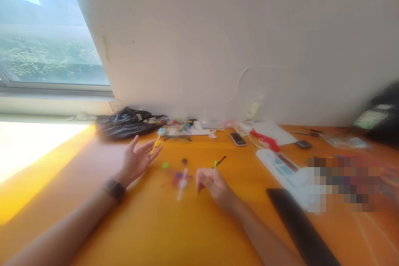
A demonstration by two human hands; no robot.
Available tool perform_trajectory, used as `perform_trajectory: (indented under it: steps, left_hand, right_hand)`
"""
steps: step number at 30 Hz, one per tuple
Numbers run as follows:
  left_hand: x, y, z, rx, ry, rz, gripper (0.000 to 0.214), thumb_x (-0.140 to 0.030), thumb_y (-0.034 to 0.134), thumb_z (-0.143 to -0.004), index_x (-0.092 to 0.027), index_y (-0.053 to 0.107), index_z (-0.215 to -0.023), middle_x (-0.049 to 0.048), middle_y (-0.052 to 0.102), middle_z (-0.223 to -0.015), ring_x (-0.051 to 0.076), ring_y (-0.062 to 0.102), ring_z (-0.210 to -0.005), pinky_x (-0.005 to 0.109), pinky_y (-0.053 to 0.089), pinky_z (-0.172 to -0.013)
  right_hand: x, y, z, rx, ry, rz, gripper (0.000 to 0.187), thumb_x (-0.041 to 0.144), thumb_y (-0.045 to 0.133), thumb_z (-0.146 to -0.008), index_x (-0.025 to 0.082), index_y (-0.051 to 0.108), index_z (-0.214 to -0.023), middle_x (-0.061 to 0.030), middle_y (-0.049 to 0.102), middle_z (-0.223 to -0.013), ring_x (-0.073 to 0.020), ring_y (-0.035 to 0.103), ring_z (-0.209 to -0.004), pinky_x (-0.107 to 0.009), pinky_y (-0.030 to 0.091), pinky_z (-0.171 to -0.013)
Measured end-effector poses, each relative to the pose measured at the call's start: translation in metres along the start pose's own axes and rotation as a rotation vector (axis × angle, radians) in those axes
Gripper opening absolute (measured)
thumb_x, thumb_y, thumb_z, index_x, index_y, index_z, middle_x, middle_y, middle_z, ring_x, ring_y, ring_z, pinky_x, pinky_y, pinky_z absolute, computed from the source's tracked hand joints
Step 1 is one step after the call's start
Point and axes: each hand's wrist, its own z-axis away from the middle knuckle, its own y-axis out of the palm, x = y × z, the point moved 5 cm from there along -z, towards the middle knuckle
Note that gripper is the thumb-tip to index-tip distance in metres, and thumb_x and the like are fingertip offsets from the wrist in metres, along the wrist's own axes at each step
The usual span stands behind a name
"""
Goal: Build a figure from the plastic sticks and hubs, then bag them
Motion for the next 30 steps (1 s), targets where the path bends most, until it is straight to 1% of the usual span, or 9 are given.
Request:
perform_trajectory:
  steps: [6, 11, 13, 15, 19, 21, 24, 27, 30]
  left_hand:
    - [-0.0009, 0.003, 0.0034, -0.008, -0.009, -0.034, 0.049, -0.052, 0.056, -0.098, -0.008, 0.074, -0.109, 0.0187, 0.076, -0.108, 0.028, 0.077, -0.098, 0.031, 0.062, -0.079]
    - [-0.001, 0.0038, 0.0041, 0.006, -0.005, -0.075, 0.043, -0.048, 0.059, -0.098, -0.01, 0.074, -0.11, 0.0166, 0.077, -0.105, 0.025, 0.077, -0.09, 0.029, 0.061, -0.074]
    - [-0.0008, 0.0037, 0.004, 0.012, -0.008, -0.081, 0.044, -0.048, 0.058, -0.098, -0.009, 0.074, -0.111, 0.016, 0.077, -0.104, 0.024, 0.077, -0.087, 0.028, 0.061, -0.071]
    - [-0.0007, 0.0036, 0.0039, 0.023, -0.012, -0.073, 0.045, -0.048, 0.057, -0.098, -0.009, 0.074, -0.112, 0.0148, 0.077, -0.099, 0.022, 0.077, -0.081, 0.027, 0.06, -0.067]
    - [-0.0014, 0.0039, 0.0036, 0.06, -0.018, -0.036, 0.049, -0.049, 0.056, -0.099, -0.008, 0.072, -0.123, 0.0126, 0.075, -0.092, 0.016, 0.071, -0.068, 0.024, 0.058, -0.06]
    - [-0.0014, 0.0042, 0.0034, 0.07, -0.025, -0.019, 0.051, -0.049, 0.057, -0.098, -0.009, 0.07, -0.126, 0.0128, 0.075, -0.093, 0.015, 0.068, -0.066, 0.023, 0.056, -0.057]
    - [-0.001, 0.0045, 0.0037, 0.064, -0.035, 0.008, 0.048, -0.048, 0.061, -0.097, -0.01, 0.07, -0.125, 0.0126, 0.074, -0.091, 0.014, 0.065, -0.063, 0.023, 0.053, -0.053]
    - [-0.0007, 0.0058, 0.0044, 0.069, -0.038, 0.022, 0.051, -0.049, 0.06, -0.097, -0.008, 0.07, -0.126, 0.0122, 0.073, -0.087, 0.014, 0.063, -0.063, 0.023, 0.051, -0.051]
    - [-0.0007, 0.0074, 0.0048, 0.09, -0.033, 0.015, 0.052, -0.048, 0.059, -0.098, -0.008, 0.069, -0.129, 0.0131, 0.074, -0.093, 0.013, 0.061, -0.061, 0.022, 0.048, -0.048]
  right_hand:
    - [-0.0021, -0.001, 0.0003, 0.011, 0.003, 0.021, 0.06, 0.055, 0.04, -0.108, 0.017, 0.067, -0.071, -0.0043, 0.059, -0.074, -0.0161, 0.056, -0.07, -0.031, 0.043, -0.07]
    - [-0.0038, -0.0012, 0.0007, 0.031, 0.017, 0.032, 0.059, 0.056, 0.041, -0.108, 0.016, 0.067, -0.072, -0.0044, 0.058, -0.076, -0.0159, 0.057, -0.072, -0.03, 0.045, -0.07]
    - [-0.004, -0.0011, 0.0007, 0.037, 0.021, 0.034, 0.06, 0.057, 0.041, -0.107, 0.016, 0.068, -0.072, -0.0046, 0.057, -0.077, -0.0162, 0.057, -0.073, -0.03, 0.046, -0.07]
    - [-0.0038, -0.001, 0.0006, 0.037, 0.022, 0.034, 0.06, 0.057, 0.042, -0.107, 0.016, 0.068, -0.072, -0.0047, 0.057, -0.077, -0.0164, 0.057, -0.073, -0.03, 0.046, -0.069]
    - [-0.0031, -0.0011, 0.0006, 0.033, 0.015, 0.042, 0.059, 0.056, 0.042, -0.107, 0.017, 0.068, -0.072, -0.0046, 0.057, -0.076, -0.0165, 0.057, -0.072, -0.03, 0.046, -0.069]
    - [-0.0032, -0.0012, 0.0006, 0.033, 0.011, 0.05, 0.06, 0.057, 0.041, -0.107, 0.017, 0.068, -0.072, -0.0047, 0.057, -0.076, -0.0166, 0.057, -0.072, -0.031, 0.046, -0.069]
    - [-0.0044, -0.0016, 0.0009, 0.029, 0.013, 0.055, 0.06, 0.057, 0.042, -0.107, 0.017, 0.068, -0.072, -0.0049, 0.058, -0.076, -0.0169, 0.057, -0.072, -0.031, 0.045, -0.068]
    - [-0.0055, -0.0022, 0.0011, 0.029, 0.019, 0.052, 0.06, 0.057, 0.042, -0.107, 0.017, 0.068, -0.071, -0.0049, 0.057, -0.076, -0.0169, 0.057, -0.073, -0.03, 0.045, -0.068]
    - [-0.0055, -0.0025, 0.001, 0.034, 0.023, 0.057, 0.059, 0.056, 0.042, -0.107, 0.017, 0.068, -0.071, -0.005, 0.057, -0.076, -0.017, 0.057, -0.073, -0.03, 0.045, -0.068]
